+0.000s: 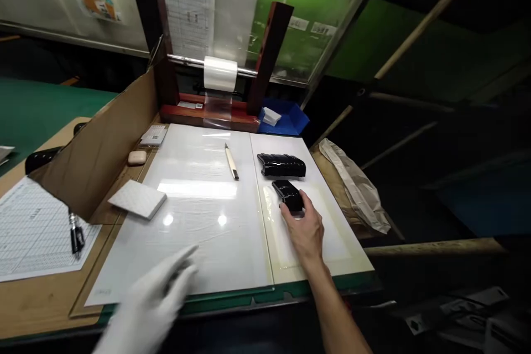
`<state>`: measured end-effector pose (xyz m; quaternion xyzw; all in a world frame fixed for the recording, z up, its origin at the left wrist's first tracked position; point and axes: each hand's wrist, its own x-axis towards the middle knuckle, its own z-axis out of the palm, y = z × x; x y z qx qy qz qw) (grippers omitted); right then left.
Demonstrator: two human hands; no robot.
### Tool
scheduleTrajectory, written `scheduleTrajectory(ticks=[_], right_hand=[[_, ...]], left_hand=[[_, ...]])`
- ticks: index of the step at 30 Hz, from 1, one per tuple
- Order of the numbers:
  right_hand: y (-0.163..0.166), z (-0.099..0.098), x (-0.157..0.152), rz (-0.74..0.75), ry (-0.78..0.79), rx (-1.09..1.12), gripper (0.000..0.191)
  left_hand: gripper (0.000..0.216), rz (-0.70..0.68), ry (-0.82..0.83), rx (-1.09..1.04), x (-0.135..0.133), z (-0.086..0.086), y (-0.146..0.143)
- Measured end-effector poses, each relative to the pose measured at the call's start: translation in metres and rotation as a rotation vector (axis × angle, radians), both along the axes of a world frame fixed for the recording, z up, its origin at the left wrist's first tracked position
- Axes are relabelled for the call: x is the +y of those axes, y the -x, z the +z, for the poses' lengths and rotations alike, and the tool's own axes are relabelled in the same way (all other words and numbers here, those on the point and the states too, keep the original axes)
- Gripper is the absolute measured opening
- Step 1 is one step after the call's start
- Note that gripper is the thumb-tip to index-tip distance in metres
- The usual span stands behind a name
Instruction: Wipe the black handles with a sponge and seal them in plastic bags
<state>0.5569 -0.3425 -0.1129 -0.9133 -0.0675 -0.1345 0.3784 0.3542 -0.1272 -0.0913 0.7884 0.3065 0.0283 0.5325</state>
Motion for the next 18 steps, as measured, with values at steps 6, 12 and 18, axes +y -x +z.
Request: scheduleTrajectory(ticks=[6,12,18], right_hand=[[0.032,-0.009,0.000,-0.061,-0.045,0.008,0.085],[0.044,-0.009,-0.011,0.059,-0.055,0.073,0.094],[0.092,0.026,-0.023,-0.089,-0.299,0.118,0.041]], left_hand=[[0.053,-0.281,0.528,0.052,-0.076,0.025,-0.121],[0.025,-0.244,0.538,-0.004,-0.100,0.003,-0.161],[0.047,-0.134,0.754,-0.070,-0.069,0.020,-0.091]])
